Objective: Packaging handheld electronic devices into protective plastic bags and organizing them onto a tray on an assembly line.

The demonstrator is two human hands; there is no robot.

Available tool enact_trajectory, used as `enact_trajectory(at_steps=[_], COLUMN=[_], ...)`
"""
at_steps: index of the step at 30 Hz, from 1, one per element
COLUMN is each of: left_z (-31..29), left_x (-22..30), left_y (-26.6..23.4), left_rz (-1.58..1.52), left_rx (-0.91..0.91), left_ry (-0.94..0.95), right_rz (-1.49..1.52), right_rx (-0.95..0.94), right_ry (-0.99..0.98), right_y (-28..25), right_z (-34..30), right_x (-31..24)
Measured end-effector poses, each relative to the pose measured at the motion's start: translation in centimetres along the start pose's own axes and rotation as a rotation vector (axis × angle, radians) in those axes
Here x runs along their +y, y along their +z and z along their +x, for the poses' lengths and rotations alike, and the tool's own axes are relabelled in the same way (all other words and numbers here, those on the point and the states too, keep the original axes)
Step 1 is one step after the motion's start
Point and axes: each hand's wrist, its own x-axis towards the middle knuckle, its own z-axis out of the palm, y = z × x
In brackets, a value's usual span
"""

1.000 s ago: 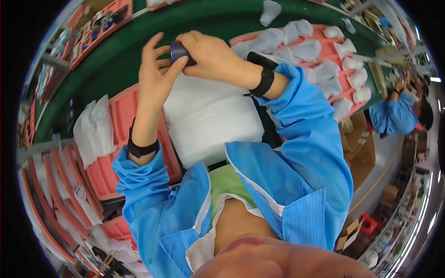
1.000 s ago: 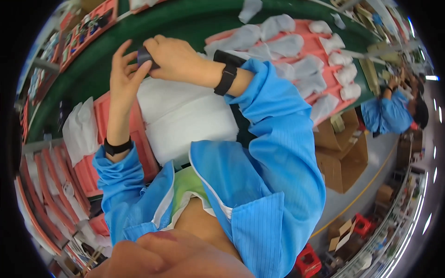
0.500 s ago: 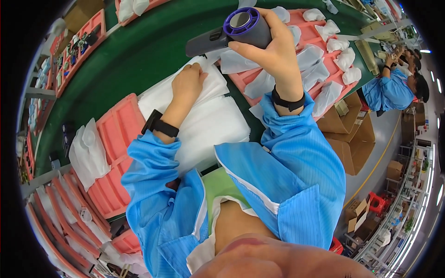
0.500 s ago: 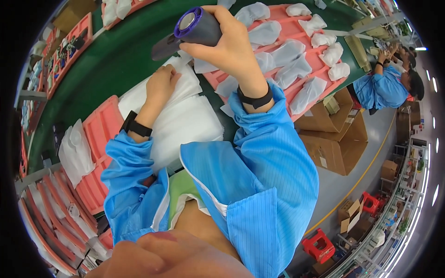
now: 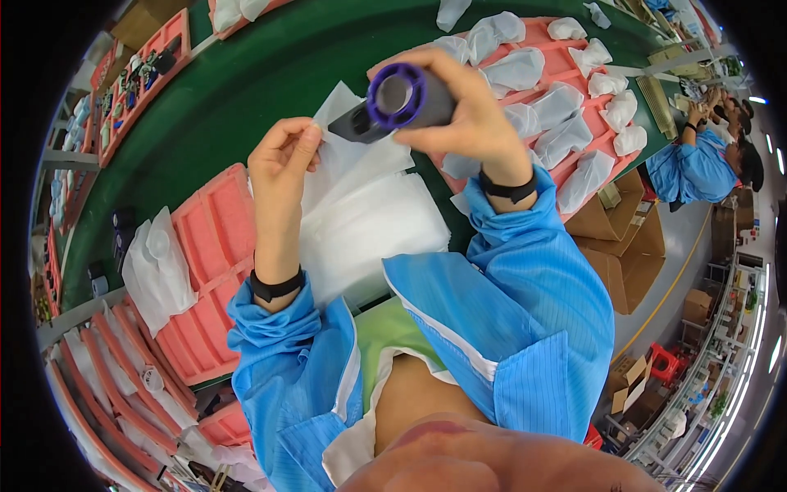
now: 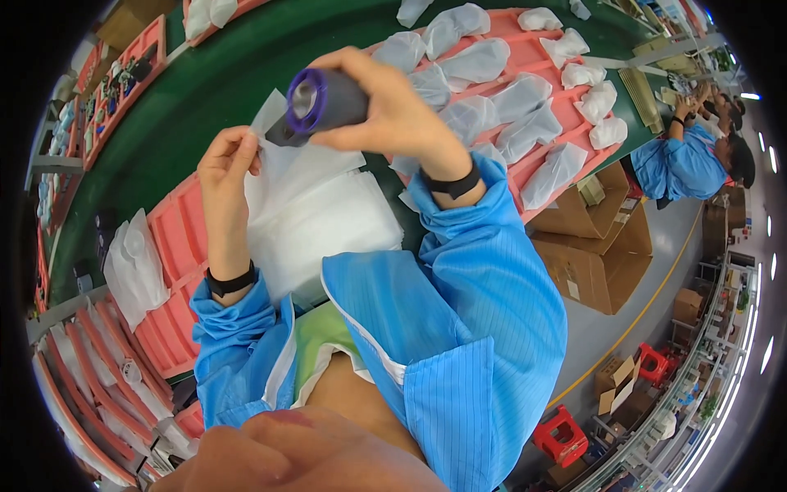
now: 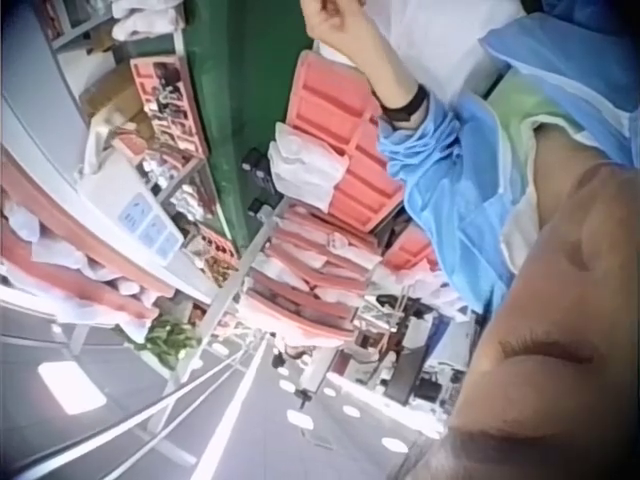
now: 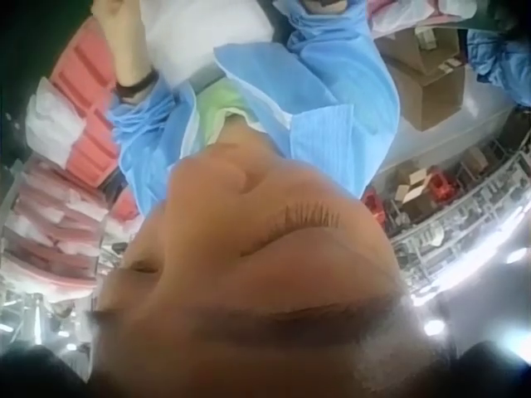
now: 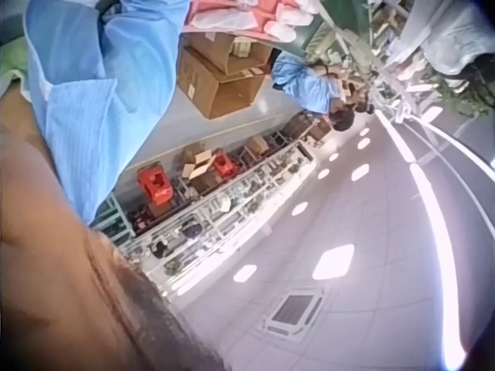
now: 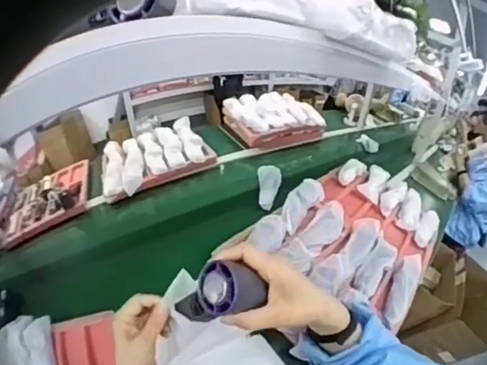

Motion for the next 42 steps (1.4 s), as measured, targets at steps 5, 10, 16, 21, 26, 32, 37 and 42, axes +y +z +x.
enact_trajectory(at_steps=[5, 10, 16, 21, 26, 32, 37, 42], left_z=[-1.3, -1.8, -3.2, -3.6, -2.9, -1.9, -2.3, -2.8], left_x=[2.9, 2.9, 2.4, 1.8, 3.4, 2.9, 2.1, 2.2], left_y=[1.4, 1.4, 3.1, 4.5, 5.1, 0.7, -0.2, 2.3], left_rz=[-0.461, -0.506, 0.419, 0.679, 0.586, 0.4, -0.099, 0.213], left_rx=[0.112, 0.173, 0.232, 0.183, 0.215, 0.079, -0.032, 0.391], left_ry=[0.017, 0.096, 0.546, 0.879, 0.645, 0.667, 0.556, 0.69], right_rz=[-0.293, -0.456, -0.496, -0.471, -0.037, 0.286, -0.106, -0.449], right_rx=[-0.015, -0.009, 0.105, 0.199, 0.174, -0.017, -0.14, 0.082], right_ry=[-0.317, -0.307, -0.284, -0.275, -0.029, -0.102, -0.164, -0.143], right_y=[5.1, 6.5, 6.2, 5.5, 6.0, 5.7, 6.1, 6.7], right_z=[0.2, -0.5, -0.4, -0.3, -1.0, -1.0, -0.9, -1.1], right_x=[0.8, 0.1, 0.7, 1.8, 1.2, -0.3, 1.1, 1.5])
